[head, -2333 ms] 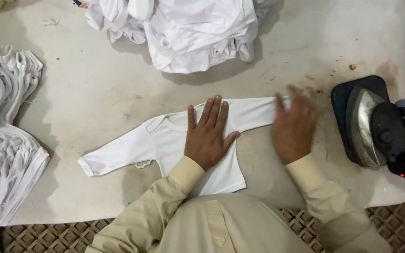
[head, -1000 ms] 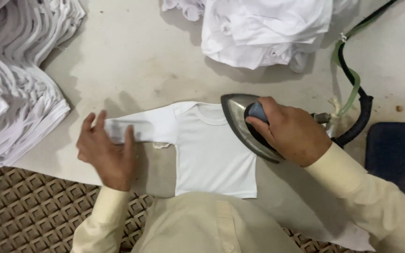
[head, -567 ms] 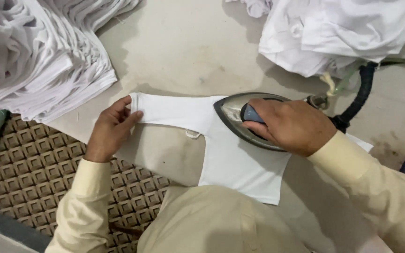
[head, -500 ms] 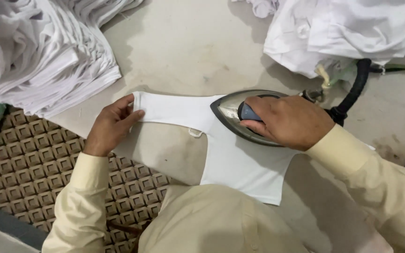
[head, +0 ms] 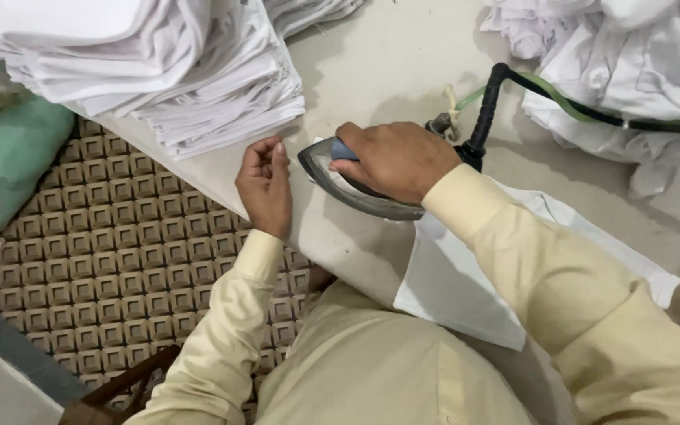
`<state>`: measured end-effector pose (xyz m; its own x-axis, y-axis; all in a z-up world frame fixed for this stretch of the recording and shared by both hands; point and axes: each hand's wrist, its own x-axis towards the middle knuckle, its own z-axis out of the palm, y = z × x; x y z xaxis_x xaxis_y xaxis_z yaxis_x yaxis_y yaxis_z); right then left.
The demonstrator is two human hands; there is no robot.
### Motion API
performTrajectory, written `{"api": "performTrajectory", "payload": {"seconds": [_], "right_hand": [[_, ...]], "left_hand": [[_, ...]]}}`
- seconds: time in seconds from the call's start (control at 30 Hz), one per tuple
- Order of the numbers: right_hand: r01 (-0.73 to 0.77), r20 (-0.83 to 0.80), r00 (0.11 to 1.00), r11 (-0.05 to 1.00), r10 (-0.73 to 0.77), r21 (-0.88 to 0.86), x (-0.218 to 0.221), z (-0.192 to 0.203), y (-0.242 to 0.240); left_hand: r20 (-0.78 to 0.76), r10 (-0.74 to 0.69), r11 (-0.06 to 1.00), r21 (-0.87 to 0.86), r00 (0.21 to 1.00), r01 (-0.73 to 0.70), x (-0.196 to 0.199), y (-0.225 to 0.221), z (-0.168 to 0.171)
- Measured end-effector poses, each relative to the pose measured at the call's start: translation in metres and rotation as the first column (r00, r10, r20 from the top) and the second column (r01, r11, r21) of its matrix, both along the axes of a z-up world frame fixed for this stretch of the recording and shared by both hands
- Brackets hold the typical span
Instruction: Ironing and folding white baby onesies on an ironing board in a production environment.
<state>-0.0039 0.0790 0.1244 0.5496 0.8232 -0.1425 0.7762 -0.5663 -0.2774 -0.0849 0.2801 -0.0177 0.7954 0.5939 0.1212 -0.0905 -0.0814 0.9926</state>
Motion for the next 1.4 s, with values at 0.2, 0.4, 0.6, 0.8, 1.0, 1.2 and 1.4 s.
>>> {"api": "performTrajectory", "payload": {"seconds": [0.2, 0.4, 0.6, 0.8, 1.0, 1.2, 1.4], "right_hand": [[0.205, -0.012, 0.979, 0.978, -0.205, 0.026, -0.022, -0.007, 0.010], [0.394, -0.177, 0.894, 0.910, -0.412, -0.127, -0.117, 0.004, -0.068], [0.874, 0.091, 0.486, 0.482, -0.869, -0.066, -0.112, -0.033, -0.109], [0.835, 0.129, 0.525, 0.538, -0.841, 0.116, -0.033, -0.042, -0.105], [0.777, -0.127, 0.617, 0.627, -0.776, -0.059, -0.096, 0.009, -0.078], [0.322, 0.077, 0.944, 0.947, -0.321, 0.002, -0.222, -0.029, -0.152], [0.987, 0.052, 0.154, 0.151, -0.987, -0.055, -0.211, -0.017, -0.204]], "left_hand": [[0.033, 0.007, 0.977, 0.215, 0.999, -0.014, -0.004, -0.009, 0.012], [-0.177, -0.080, 0.810, 0.561, 0.981, 0.167, -0.002, -0.016, 0.025], [-0.312, -0.085, 0.712, 0.645, 0.946, 0.276, -0.001, -0.015, 0.037], [-0.281, -0.160, 0.672, 0.671, 0.946, 0.313, -0.004, -0.012, 0.027], [-0.269, -0.190, 0.690, 0.647, 0.944, 0.323, -0.004, -0.009, 0.021], [-0.221, -0.204, 0.642, 0.706, 0.954, 0.300, -0.004, -0.009, 0.018], [-0.103, -0.177, 0.605, 0.773, 0.979, 0.191, -0.005, -0.013, 0.016]]}}
